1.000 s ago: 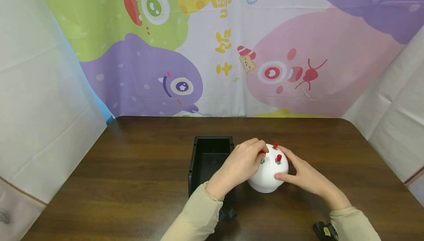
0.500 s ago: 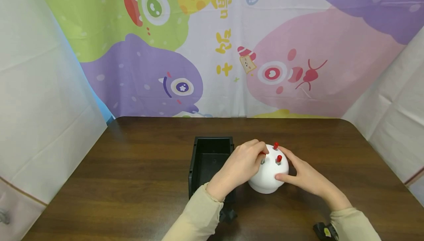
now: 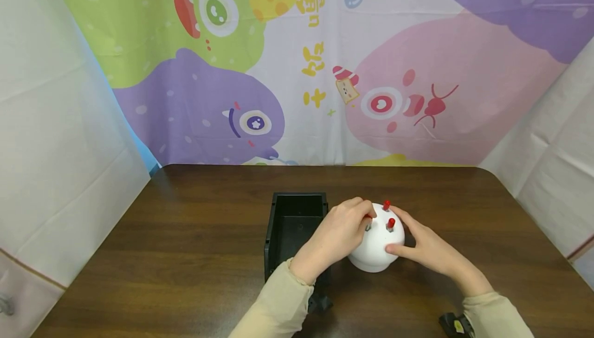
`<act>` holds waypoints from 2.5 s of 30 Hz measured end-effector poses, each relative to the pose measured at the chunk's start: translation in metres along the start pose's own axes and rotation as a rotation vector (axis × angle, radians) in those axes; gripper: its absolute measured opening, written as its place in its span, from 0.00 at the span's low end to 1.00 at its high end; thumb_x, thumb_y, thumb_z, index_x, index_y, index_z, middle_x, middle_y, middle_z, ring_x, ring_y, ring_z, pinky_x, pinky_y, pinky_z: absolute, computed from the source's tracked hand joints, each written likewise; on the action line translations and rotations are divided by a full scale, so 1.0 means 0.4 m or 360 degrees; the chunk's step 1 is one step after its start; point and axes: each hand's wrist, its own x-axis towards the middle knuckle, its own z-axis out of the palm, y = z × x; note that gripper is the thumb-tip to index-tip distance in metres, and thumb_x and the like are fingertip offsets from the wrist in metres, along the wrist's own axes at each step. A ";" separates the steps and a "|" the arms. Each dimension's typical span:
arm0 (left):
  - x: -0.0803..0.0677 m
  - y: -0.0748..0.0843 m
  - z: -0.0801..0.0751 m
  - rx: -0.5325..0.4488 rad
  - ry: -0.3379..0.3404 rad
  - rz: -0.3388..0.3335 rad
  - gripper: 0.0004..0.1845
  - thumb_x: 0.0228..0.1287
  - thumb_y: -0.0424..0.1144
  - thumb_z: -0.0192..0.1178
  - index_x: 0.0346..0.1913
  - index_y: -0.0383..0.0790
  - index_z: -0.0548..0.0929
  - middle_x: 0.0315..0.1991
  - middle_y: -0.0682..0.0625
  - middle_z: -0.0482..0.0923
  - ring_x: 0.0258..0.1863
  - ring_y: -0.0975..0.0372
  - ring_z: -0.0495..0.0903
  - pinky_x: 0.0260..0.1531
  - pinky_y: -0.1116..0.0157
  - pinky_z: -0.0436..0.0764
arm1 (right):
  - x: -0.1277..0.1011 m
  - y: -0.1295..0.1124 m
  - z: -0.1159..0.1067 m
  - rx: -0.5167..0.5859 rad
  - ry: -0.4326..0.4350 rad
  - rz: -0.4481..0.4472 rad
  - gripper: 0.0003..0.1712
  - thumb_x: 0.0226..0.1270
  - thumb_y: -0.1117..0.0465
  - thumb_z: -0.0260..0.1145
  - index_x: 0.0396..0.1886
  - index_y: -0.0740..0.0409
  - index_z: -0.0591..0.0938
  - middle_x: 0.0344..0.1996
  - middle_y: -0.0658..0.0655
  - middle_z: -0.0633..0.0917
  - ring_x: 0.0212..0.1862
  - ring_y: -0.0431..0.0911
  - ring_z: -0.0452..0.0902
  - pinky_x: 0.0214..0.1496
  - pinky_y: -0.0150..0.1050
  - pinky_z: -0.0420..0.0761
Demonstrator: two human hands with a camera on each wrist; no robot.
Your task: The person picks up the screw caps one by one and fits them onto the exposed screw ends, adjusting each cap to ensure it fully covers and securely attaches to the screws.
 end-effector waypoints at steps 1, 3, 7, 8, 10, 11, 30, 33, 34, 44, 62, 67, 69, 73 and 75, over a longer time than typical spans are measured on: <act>0.000 0.000 0.000 0.0002 0.0001 -0.0001 0.02 0.59 0.33 0.59 0.35 0.41 0.79 0.32 0.53 0.78 0.30 0.67 0.77 0.33 0.77 0.77 | 0.000 0.000 0.000 -0.0001 0.0001 -0.0001 0.48 0.54 0.42 0.65 0.70 0.44 0.52 0.63 0.59 0.67 0.61 0.56 0.65 0.55 0.59 0.67; 0.000 0.000 0.001 0.0008 0.0005 0.0000 0.02 0.59 0.33 0.59 0.35 0.41 0.79 0.31 0.53 0.78 0.30 0.67 0.77 0.33 0.77 0.77 | 0.000 0.000 0.000 -0.0001 0.0000 0.0000 0.48 0.54 0.42 0.65 0.70 0.44 0.52 0.63 0.59 0.67 0.61 0.56 0.65 0.55 0.59 0.67; -0.001 0.000 0.003 0.0027 0.0005 0.0009 0.02 0.59 0.33 0.59 0.35 0.41 0.79 0.31 0.54 0.78 0.29 0.67 0.77 0.32 0.77 0.77 | -0.001 0.000 -0.001 -0.0001 -0.0002 0.0001 0.48 0.54 0.42 0.65 0.70 0.43 0.51 0.63 0.58 0.67 0.61 0.55 0.65 0.54 0.58 0.68; -0.001 0.000 0.003 0.0031 0.0004 0.0013 0.02 0.59 0.33 0.59 0.35 0.41 0.79 0.31 0.54 0.78 0.29 0.67 0.77 0.32 0.77 0.77 | -0.001 -0.001 -0.001 0.0000 -0.0003 0.0001 0.48 0.54 0.42 0.65 0.70 0.43 0.51 0.63 0.58 0.67 0.61 0.55 0.65 0.54 0.58 0.68; -0.001 0.001 0.003 0.0034 -0.0002 0.0017 0.02 0.59 0.33 0.59 0.35 0.41 0.80 0.31 0.53 0.78 0.29 0.67 0.77 0.32 0.77 0.77 | 0.000 -0.001 -0.001 -0.0001 -0.0003 0.0000 0.48 0.54 0.42 0.64 0.70 0.42 0.51 0.63 0.58 0.67 0.61 0.55 0.65 0.54 0.58 0.68; -0.001 0.001 0.002 0.0034 -0.0004 0.0016 0.02 0.58 0.32 0.59 0.35 0.41 0.80 0.31 0.53 0.78 0.29 0.67 0.77 0.32 0.77 0.77 | -0.001 -0.001 -0.001 -0.0002 -0.0003 0.0000 0.48 0.54 0.42 0.64 0.70 0.42 0.51 0.63 0.58 0.67 0.61 0.55 0.65 0.54 0.58 0.68; -0.005 0.001 0.008 0.0049 0.0010 0.0046 0.02 0.58 0.32 0.59 0.34 0.40 0.80 0.30 0.53 0.78 0.29 0.67 0.76 0.31 0.77 0.77 | -0.002 0.000 0.000 0.0005 -0.0003 -0.0001 0.48 0.54 0.42 0.65 0.70 0.42 0.51 0.63 0.58 0.67 0.61 0.56 0.64 0.54 0.58 0.67; -0.005 0.001 0.010 0.0053 0.0011 0.0047 0.02 0.58 0.32 0.59 0.34 0.40 0.80 0.30 0.53 0.78 0.29 0.67 0.76 0.31 0.77 0.77 | -0.002 0.000 0.000 0.0005 -0.0004 -0.0004 0.48 0.54 0.42 0.65 0.70 0.42 0.51 0.63 0.58 0.67 0.61 0.55 0.64 0.54 0.58 0.67; -0.005 0.001 0.010 0.0055 0.0011 0.0048 0.02 0.58 0.32 0.59 0.34 0.40 0.80 0.30 0.53 0.78 0.29 0.67 0.76 0.31 0.78 0.77 | -0.002 0.000 0.000 0.0006 -0.0004 -0.0005 0.48 0.54 0.42 0.65 0.70 0.42 0.51 0.63 0.58 0.66 0.61 0.55 0.64 0.54 0.58 0.67; -0.009 0.001 0.014 0.0059 -0.0007 0.0033 0.02 0.58 0.33 0.60 0.34 0.41 0.80 0.31 0.53 0.78 0.29 0.67 0.76 0.32 0.76 0.77 | -0.001 -0.002 -0.002 0.0014 -0.0010 0.0003 0.48 0.54 0.42 0.65 0.70 0.44 0.51 0.63 0.59 0.67 0.61 0.55 0.65 0.54 0.58 0.68; -0.016 -0.010 0.030 -0.0001 -0.0006 -0.0020 0.06 0.60 0.36 0.59 0.40 0.41 0.78 0.35 0.52 0.77 0.32 0.67 0.76 0.36 0.76 0.77 | -0.001 0.000 -0.001 0.0025 -0.0016 -0.0001 0.48 0.55 0.44 0.65 0.70 0.44 0.51 0.63 0.59 0.66 0.62 0.56 0.63 0.55 0.59 0.67; -0.017 -0.010 0.031 -0.0028 0.0006 -0.0054 0.12 0.61 0.37 0.58 0.47 0.40 0.75 0.39 0.51 0.78 0.34 0.66 0.76 0.35 0.77 0.77 | -0.001 0.000 -0.002 0.0029 -0.0020 -0.0007 0.48 0.55 0.44 0.65 0.70 0.44 0.51 0.64 0.59 0.65 0.63 0.57 0.62 0.55 0.61 0.66; -0.017 -0.011 0.033 -0.0018 0.0024 -0.0057 0.14 0.61 0.37 0.57 0.49 0.39 0.73 0.41 0.50 0.78 0.34 0.66 0.76 0.36 0.76 0.77 | -0.001 0.000 -0.003 0.0031 -0.0020 -0.0005 0.48 0.55 0.44 0.65 0.70 0.44 0.51 0.64 0.59 0.65 0.63 0.57 0.62 0.55 0.61 0.65; -0.018 -0.015 0.033 -0.0011 0.0054 -0.0054 0.14 0.61 0.37 0.57 0.49 0.38 0.73 0.40 0.51 0.78 0.33 0.67 0.75 0.34 0.78 0.76 | -0.001 -0.001 -0.003 0.0023 -0.0023 0.0001 0.48 0.55 0.43 0.65 0.70 0.44 0.51 0.64 0.59 0.65 0.63 0.58 0.62 0.55 0.61 0.66; -0.019 -0.016 0.033 -0.0030 0.0049 -0.0065 0.14 0.61 0.37 0.57 0.48 0.39 0.74 0.39 0.51 0.78 0.32 0.68 0.74 0.33 0.79 0.75 | -0.002 -0.002 -0.003 0.0017 -0.0024 0.0000 0.47 0.55 0.43 0.65 0.70 0.43 0.51 0.64 0.59 0.65 0.63 0.57 0.63 0.55 0.61 0.66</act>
